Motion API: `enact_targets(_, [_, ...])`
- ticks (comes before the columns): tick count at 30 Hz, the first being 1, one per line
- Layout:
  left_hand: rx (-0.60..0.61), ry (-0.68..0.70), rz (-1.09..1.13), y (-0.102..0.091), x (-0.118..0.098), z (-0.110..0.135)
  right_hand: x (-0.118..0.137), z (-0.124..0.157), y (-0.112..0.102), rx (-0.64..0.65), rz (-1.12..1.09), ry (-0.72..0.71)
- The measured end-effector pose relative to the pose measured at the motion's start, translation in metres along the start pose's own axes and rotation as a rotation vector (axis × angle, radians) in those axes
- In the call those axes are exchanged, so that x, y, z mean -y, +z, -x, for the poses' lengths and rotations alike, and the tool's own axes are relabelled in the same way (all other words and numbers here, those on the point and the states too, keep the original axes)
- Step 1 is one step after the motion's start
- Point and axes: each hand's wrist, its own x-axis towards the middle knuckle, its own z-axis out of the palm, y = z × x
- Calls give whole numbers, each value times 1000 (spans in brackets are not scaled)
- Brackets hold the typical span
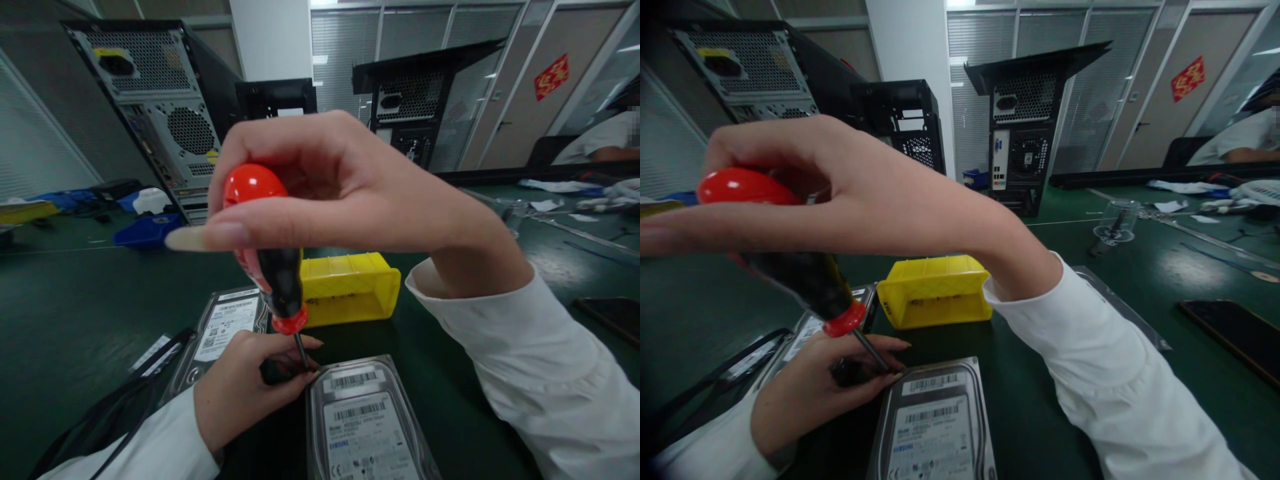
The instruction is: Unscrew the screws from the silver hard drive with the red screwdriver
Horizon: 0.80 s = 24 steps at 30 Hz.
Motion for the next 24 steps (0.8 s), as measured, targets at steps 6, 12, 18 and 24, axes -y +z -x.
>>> enact_targets(6, [31, 2, 8, -1, -1, 0, 1, -2, 4, -105, 136, 35])
enact_targets(12, [4, 17, 15, 0, 1, 1, -3, -4, 8, -31, -184, -45])
enact_targets(18, [6, 20, 11, 0, 0, 1, -2, -3, 1, 91, -433, 89])
enact_targets(24, [18, 19, 2, -1, -1, 0, -11, -1, 5, 37, -511, 52])
